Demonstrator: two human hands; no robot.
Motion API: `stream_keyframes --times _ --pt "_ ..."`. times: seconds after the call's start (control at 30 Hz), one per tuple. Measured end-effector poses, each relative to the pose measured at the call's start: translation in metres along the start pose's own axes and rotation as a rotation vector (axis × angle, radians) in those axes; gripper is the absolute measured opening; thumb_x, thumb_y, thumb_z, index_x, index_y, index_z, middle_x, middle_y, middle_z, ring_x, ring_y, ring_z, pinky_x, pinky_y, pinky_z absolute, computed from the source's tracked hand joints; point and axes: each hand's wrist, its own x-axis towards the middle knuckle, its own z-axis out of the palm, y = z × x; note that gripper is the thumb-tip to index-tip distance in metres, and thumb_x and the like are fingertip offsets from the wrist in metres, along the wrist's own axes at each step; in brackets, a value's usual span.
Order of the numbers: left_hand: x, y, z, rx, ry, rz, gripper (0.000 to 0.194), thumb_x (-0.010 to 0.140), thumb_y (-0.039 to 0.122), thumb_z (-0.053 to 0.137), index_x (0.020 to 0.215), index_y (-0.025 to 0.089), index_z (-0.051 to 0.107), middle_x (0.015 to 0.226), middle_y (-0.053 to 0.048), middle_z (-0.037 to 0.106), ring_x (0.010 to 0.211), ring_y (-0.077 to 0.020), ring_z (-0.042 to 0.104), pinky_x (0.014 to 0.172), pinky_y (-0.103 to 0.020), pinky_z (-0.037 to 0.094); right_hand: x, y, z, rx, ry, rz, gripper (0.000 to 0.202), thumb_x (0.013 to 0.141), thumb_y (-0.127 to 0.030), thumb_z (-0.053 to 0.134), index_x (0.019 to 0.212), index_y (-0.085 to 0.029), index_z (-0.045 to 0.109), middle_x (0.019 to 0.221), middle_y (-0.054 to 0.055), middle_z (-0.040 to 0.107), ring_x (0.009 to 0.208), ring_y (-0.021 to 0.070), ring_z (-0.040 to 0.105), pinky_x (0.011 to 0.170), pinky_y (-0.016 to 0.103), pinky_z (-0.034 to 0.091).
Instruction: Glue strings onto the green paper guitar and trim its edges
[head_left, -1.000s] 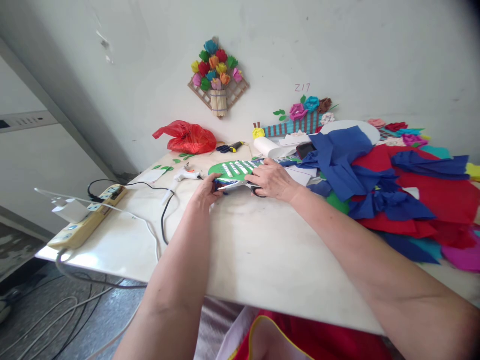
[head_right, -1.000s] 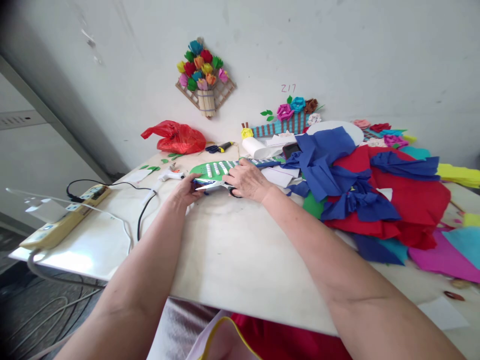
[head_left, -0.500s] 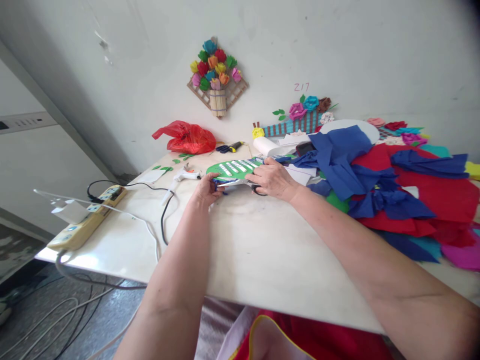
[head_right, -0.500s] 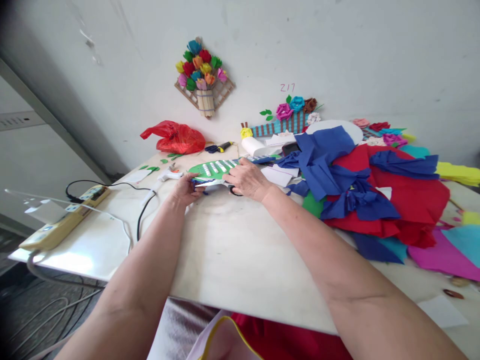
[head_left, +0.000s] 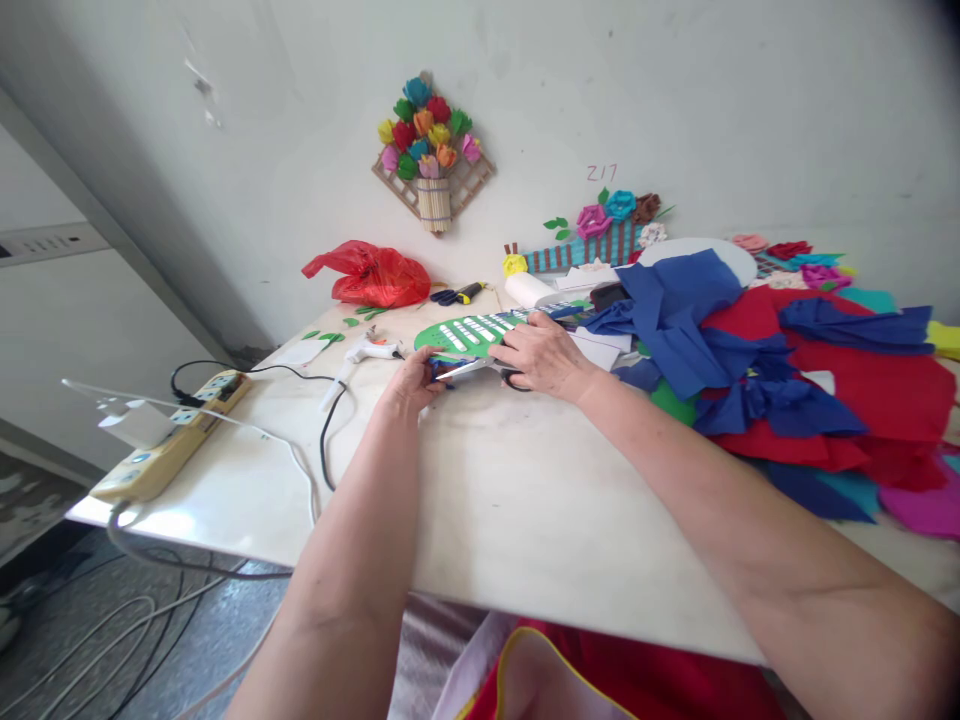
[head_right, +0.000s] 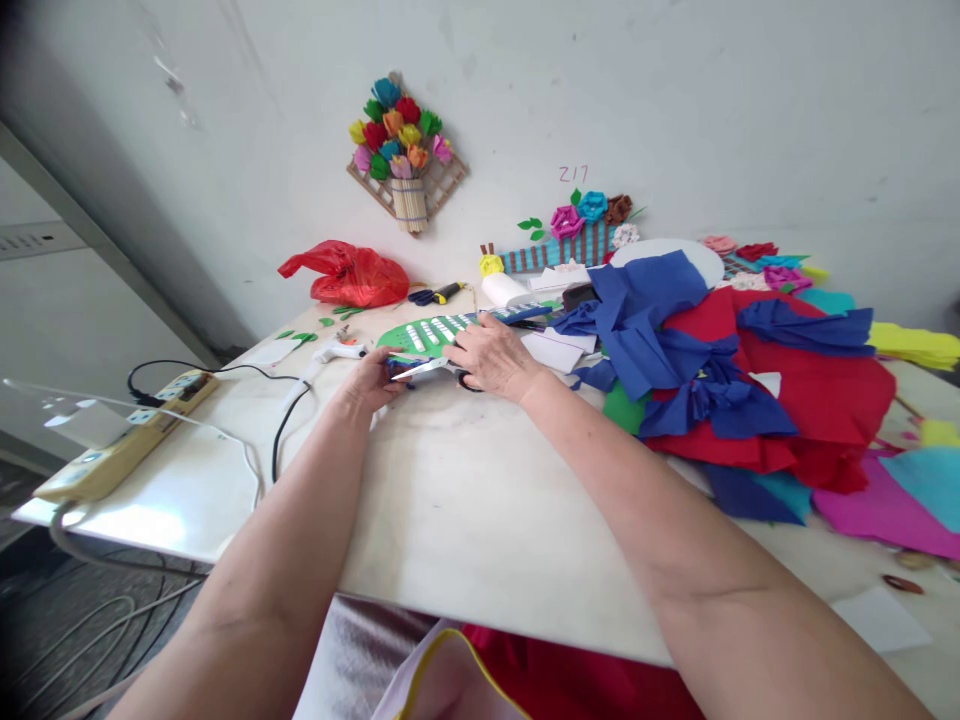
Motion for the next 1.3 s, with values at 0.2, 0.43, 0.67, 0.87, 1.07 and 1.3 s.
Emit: stream_keyframes --times 0.2,0.43,0.67,0.87,1.07,1.3 --pt "0.001 0.001 -0.002 -0.007 -0.011 -0.002 0.007 0.07 0.014 0.051 0.066 0.016 0.045 0.046 -0.002 0.053 0.029 -0.0089 0.039 0.025 -0.015 0.015 -0.001 0.002 0.005 0.046 0.023 0.006 0.027 0.079 -0.028 0.055 0.103 -0.018 0.06 0.082 0.006 0.059 0.077 0.0199 0.046 0.079 0.035 0.02" --pt "-0.005 0.003 0.0 0.006 -0.06 -0.034 0.009 0.069 0.015 0.05 0.063 0.016 0.043 0.051 -0.007 0.056 0.032 -0.0076 0.036 0.025 -0.014 0.017 -0.002 0.003 0.009 -0.004 0.028 -0.002 0.025 0.082 -0.031 0.051 0.101 -0.018 0.059 0.08 0.005 0.059 0.073 0.0193 0.046 0.08 0.035 0.021" --pt "-0.005 0.003 -0.001 0.038 -0.038 -0.005 0.009 0.071 0.016 0.049 0.064 0.016 0.043 0.051 -0.006 0.057 0.031 -0.0078 0.037 0.025 -0.015 0.016 -0.004 0.003 0.006 -0.026 0.05 -0.001 0.029 0.08 -0.03 0.053 0.105 -0.017 0.059 0.084 0.006 0.059 0.077 0.0202 0.046 0.079 0.035 0.021" --pt "-0.007 0.001 0.005 0.038 0.026 0.024 0.005 0.074 0.014 0.047 0.069 0.015 0.048 0.052 -0.005 0.059 0.035 -0.012 0.049 0.026 -0.014 0.014 -0.002 0.0 -0.001 0.0 0.034 0.01 0.037 0.076 -0.039 0.058 0.106 -0.017 0.059 0.088 0.009 0.059 0.083 0.0228 0.045 0.081 0.036 0.02" --pt "-0.005 0.0 0.005 0.039 0.039 0.018 0.004 0.073 0.014 0.049 0.069 0.015 0.049 0.051 -0.004 0.057 0.033 -0.0111 0.048 0.026 -0.014 0.014 -0.001 -0.001 0.001 0.015 0.021 0.011 0.036 0.076 -0.037 0.058 0.105 -0.017 0.06 0.087 0.009 0.059 0.082 0.0223 0.045 0.081 0.036 0.02" --pt "-0.003 0.001 0.003 0.048 -0.019 0.007 0.004 0.072 0.016 0.049 0.068 0.016 0.047 0.053 -0.006 0.058 0.03 -0.0087 0.041 0.026 -0.014 0.014 -0.002 0.002 0.007 0.041 0.03 0.022 0.031 0.078 -0.034 0.058 0.105 -0.018 0.06 0.084 0.007 0.059 0.08 0.0214 0.045 0.078 0.035 0.019"
